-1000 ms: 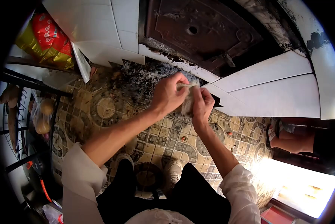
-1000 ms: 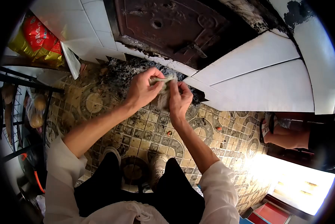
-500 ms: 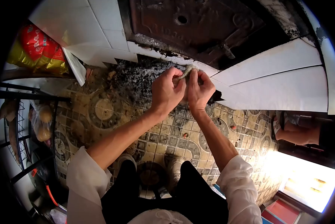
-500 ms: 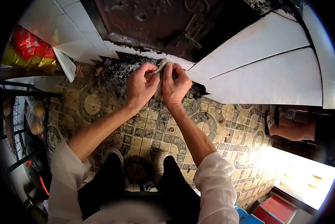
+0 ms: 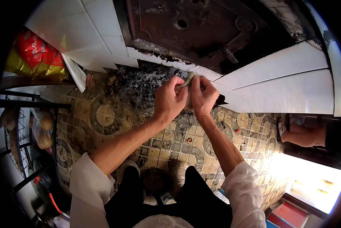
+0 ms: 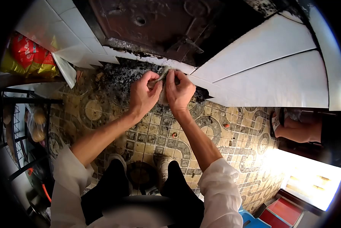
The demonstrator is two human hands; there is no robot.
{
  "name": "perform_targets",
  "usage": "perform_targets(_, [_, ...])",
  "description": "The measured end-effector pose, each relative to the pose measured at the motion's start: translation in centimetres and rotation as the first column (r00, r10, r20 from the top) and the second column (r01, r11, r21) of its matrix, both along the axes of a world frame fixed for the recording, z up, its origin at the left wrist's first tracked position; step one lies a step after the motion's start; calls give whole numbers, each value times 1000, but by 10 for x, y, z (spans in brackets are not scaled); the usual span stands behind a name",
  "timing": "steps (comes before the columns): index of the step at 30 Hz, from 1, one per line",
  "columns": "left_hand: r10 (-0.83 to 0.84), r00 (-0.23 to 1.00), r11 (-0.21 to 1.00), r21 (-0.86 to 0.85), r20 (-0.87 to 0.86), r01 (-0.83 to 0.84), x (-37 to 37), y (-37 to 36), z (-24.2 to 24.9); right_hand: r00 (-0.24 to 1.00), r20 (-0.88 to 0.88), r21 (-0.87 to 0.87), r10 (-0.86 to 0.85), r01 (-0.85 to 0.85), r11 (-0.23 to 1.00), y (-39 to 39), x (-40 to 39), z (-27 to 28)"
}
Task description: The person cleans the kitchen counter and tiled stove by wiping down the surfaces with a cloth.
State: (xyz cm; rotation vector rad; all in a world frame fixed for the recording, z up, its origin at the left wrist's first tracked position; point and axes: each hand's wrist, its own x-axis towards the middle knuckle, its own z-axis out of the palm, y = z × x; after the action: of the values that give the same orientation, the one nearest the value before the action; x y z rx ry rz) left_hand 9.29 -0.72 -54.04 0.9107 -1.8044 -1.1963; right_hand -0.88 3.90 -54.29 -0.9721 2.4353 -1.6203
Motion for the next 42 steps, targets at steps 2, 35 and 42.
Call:
perform_targets(2, [10, 1000, 998, -54, -5, -11, 1, -3, 6, 998, 27, -59, 62, -61, 996, -3, -3, 7])
perform_targets(35, [11, 998, 1000, 19, -56, -10, -18, -9, 16, 1000, 17, -122, 8, -6, 993, 17, -18, 26])
perform_targets(42, [91, 981, 991, -115, 169, -72, -38, -1, 26, 1000, 6, -90, -26, 26, 996, 29, -30, 27])
